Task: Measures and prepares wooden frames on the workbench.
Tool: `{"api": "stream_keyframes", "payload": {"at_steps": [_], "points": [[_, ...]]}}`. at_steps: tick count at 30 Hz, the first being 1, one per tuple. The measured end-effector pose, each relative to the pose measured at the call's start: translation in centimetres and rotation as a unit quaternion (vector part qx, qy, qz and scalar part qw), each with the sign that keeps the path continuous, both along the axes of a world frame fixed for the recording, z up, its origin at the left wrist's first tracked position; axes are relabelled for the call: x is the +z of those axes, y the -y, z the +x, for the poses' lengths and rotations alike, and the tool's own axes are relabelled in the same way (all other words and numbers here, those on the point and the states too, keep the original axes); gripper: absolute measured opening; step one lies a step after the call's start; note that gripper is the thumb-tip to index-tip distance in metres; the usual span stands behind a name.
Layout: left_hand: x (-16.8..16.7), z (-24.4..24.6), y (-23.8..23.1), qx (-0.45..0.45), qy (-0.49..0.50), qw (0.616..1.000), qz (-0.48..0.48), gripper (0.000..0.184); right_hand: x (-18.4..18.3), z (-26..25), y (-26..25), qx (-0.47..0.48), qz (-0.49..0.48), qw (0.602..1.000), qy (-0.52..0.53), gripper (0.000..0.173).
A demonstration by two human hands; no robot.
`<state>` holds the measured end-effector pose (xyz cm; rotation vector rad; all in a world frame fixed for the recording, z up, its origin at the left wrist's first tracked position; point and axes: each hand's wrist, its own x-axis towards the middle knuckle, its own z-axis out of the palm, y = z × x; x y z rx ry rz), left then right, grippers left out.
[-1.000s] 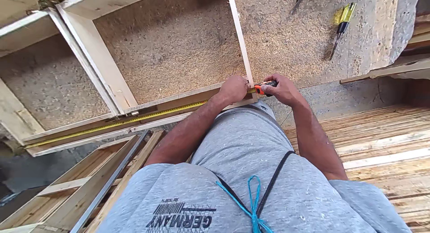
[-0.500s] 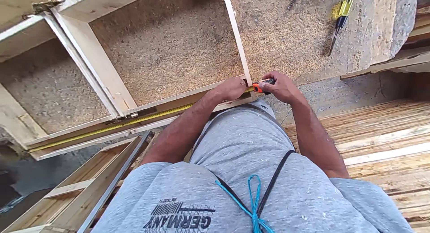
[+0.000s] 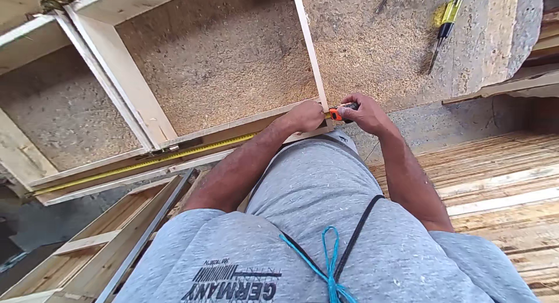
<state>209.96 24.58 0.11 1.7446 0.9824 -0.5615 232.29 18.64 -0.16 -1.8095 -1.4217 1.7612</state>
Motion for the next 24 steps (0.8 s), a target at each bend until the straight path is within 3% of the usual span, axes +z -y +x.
{"api": "stream_keyframes", "payload": {"at_steps": [16,22,24], "points": [[-0.2,-1.4,0.5,0.008,-0.040,0.999,0.001,0.036,-0.4,0.2,-0.3,0.001,-0.004,1.000,0.004,0.049],[-0.9,-1.7,0.5,0.048,0.022,0.999,0.003,0.040,-0.3,0.1,-0.1,-0.001,0.007,1.000,0.002,0.046],[-0.8,-1.0,0.7,0.042,-0.003,0.999,0.031,0.037,-0.4,0.1,0.0,-0.001,0.015,1.000,0.000,0.046]]}}
